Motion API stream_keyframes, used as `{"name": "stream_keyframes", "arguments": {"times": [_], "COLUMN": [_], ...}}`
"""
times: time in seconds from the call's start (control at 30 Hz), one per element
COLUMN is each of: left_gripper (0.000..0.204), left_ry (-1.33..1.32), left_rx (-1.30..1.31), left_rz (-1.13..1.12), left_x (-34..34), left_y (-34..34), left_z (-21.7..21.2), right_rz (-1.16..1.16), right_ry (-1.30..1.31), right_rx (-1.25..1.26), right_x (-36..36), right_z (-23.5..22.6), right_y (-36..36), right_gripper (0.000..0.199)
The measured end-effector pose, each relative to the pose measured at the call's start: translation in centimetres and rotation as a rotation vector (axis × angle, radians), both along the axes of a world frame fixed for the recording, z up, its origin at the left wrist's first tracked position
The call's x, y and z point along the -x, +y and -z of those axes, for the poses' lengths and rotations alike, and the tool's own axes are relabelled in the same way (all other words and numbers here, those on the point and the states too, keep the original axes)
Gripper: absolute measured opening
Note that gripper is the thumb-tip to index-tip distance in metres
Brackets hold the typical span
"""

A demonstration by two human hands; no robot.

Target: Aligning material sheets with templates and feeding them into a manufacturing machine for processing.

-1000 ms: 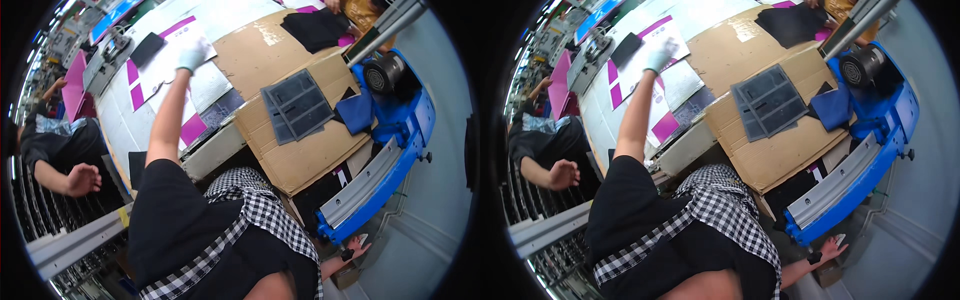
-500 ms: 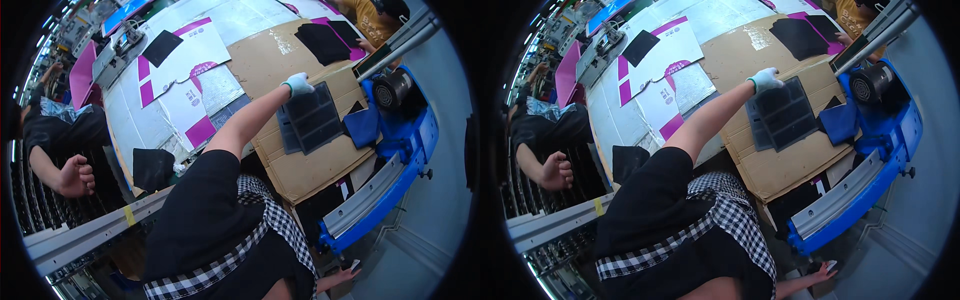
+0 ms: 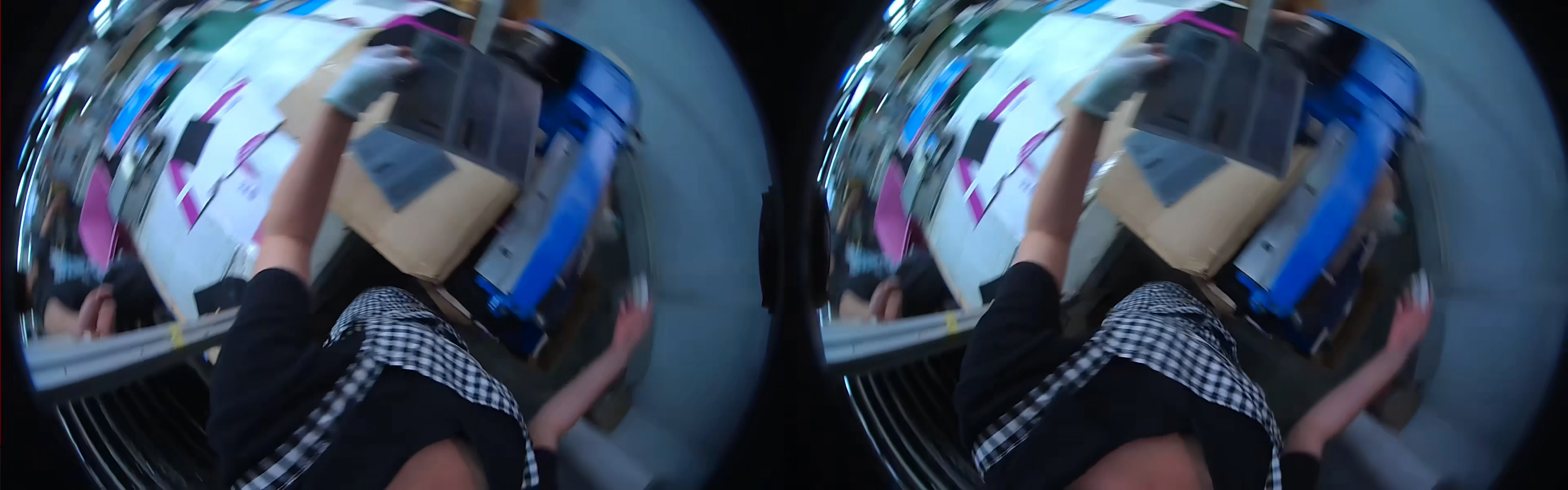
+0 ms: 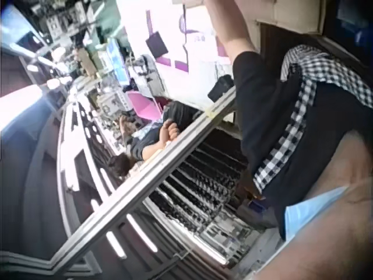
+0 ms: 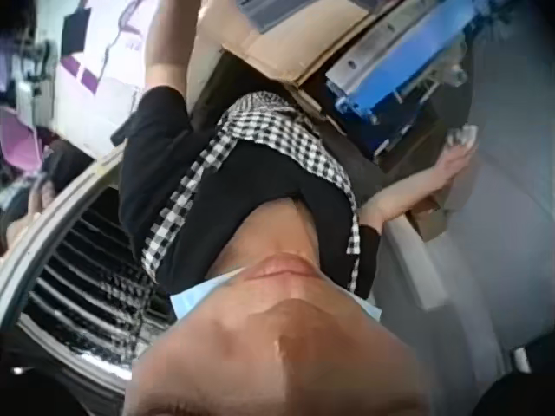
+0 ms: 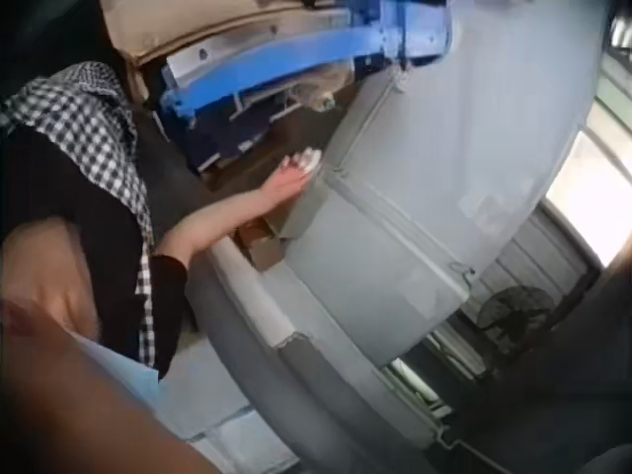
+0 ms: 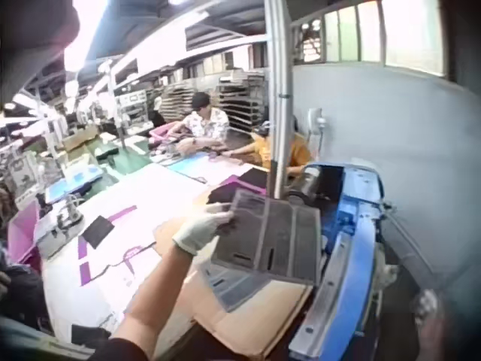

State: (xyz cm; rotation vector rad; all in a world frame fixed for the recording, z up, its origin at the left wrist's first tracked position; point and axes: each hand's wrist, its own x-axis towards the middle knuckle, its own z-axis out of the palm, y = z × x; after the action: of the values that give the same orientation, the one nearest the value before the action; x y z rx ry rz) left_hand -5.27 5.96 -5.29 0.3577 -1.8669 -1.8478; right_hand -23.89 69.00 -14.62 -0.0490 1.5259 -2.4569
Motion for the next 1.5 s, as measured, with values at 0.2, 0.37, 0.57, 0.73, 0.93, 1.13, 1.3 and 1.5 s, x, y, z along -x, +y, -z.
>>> {"name": "stream_keyframes", "arguments": {"times": [0.2, 0.37, 0.57, 0.73, 0.93, 1.13, 1.3, 1.5], "left_gripper": [0.033, 0.037, 0.041, 0.04, 0.041, 0.042, 0.043, 0.049], "left_ry": [0.057, -0.02, -0.182, -0.12, -0.21, -0.319, -0.546, -0.468], "left_rx": [-0.252, -0.09, 0.557, 0.593, 0.34, 0.131, 0.028, -0.346], "left_rz": [0.262, 0.397, 0.419, 0.362, 0.311, 0.303, 0.216, 0.336], "left_x": [10.0, 12.5, 13.8, 14.9, 13.9, 12.7, 10.0, 9.9], "left_y": [14.7, 25.0, 29.2, 26.0, 18.7, 16.6, 15.8, 16.5], "left_z": [-5.4, -7.5, -7.2, -5.8, -1.0, 3.0, 5.8, 8.0], "right_rz": [-0.558, -0.122, -0.001, -0.055, -0.044, -0.001, -0.111, 0.063], "right_ry": [0.037, 0.107, 0.079, -0.002, -0.087, -0.055, -0.227, -0.149], "right_rx": [0.281, 0.335, 0.422, 0.492, 0.357, 0.128, 0.051, -0.145], "right_x": [-1.8, -4.5, -3.5, 0.3, 1.0, -0.9, -0.8, 0.4], "right_z": [-9.9, -11.4, -9.9, -4.4, -0.7, -0.2, 1.5, 2.2], "right_y": [-10.0, -9.5, -7.4, -4.2, -6.8, -11.6, -16.0, -15.4], "right_gripper": [0.046, 0.043, 0.037, 0.036, 0.035, 0.042, 0.047, 0.045]}}
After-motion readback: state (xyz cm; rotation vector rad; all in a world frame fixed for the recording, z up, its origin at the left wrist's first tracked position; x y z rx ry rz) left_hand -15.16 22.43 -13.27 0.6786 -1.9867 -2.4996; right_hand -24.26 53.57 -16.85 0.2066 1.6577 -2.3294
